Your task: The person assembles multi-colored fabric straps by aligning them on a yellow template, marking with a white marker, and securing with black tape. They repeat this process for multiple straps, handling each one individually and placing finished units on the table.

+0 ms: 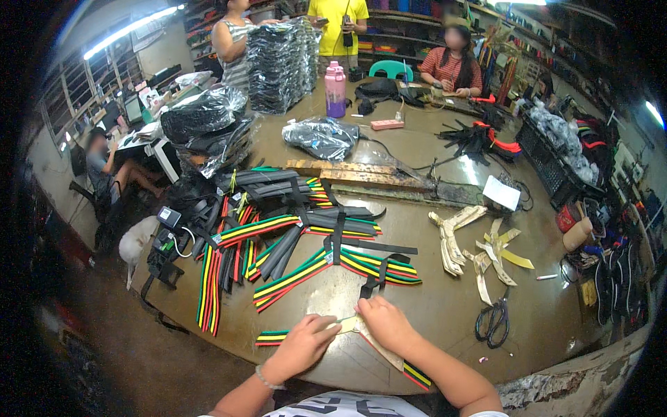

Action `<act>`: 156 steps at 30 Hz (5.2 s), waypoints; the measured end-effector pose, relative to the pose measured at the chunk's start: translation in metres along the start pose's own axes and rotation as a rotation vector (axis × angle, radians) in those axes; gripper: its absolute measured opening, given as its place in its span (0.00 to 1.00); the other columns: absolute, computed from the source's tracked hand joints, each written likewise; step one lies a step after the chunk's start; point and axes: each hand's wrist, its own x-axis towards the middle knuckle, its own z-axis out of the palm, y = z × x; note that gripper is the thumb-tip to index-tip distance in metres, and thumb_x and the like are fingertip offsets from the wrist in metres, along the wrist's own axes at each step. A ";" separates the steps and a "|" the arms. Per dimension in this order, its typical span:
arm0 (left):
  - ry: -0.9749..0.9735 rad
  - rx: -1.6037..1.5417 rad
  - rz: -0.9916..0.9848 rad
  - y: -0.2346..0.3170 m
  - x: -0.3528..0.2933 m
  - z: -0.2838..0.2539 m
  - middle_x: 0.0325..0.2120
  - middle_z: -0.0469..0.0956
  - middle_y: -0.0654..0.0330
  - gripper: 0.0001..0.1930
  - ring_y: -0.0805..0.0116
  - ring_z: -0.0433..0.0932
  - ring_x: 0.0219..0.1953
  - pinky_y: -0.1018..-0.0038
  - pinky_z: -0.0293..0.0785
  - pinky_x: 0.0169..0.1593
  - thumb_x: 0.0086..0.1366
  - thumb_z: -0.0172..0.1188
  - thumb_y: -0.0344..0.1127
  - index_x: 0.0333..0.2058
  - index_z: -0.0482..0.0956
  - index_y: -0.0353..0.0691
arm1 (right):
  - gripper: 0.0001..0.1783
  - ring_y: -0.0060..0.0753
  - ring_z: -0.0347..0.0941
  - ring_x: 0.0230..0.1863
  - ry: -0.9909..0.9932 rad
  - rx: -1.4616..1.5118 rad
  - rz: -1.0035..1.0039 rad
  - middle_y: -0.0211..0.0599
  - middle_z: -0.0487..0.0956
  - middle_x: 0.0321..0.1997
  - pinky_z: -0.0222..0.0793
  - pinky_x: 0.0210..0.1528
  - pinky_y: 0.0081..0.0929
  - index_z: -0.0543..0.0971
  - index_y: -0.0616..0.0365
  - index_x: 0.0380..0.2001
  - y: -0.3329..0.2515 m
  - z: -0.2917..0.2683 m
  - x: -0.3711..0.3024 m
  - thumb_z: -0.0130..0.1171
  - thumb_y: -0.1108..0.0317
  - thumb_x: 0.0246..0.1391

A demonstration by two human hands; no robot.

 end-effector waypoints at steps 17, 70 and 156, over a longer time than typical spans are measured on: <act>-0.001 0.294 -0.035 0.009 -0.038 0.020 0.51 0.74 0.46 0.23 0.49 0.71 0.55 0.59 0.65 0.61 0.65 0.56 0.39 0.53 0.72 0.26 | 0.12 0.54 0.75 0.35 0.043 -0.009 0.037 0.50 0.75 0.27 0.74 0.37 0.46 0.71 0.61 0.31 -0.004 0.002 0.002 0.51 0.62 0.63; 0.018 -0.415 -0.266 0.018 -0.055 0.037 0.63 0.59 0.37 0.51 0.36 0.53 0.68 0.50 0.46 0.70 0.46 0.73 0.55 0.62 0.62 0.30 | 0.09 0.48 0.69 0.39 0.267 0.266 0.067 0.43 0.76 0.31 0.63 0.47 0.42 0.77 0.61 0.32 -0.121 0.061 0.017 0.59 0.65 0.58; 0.298 -0.095 -0.140 -0.037 0.009 0.012 0.42 0.80 0.54 0.10 0.54 0.75 0.47 0.63 0.72 0.51 0.56 0.65 0.24 0.38 0.82 0.35 | 0.16 0.34 0.71 0.37 0.387 -0.112 0.124 0.31 0.73 0.32 0.72 0.33 0.31 0.83 0.54 0.39 -0.015 0.035 -0.007 0.67 0.57 0.50</act>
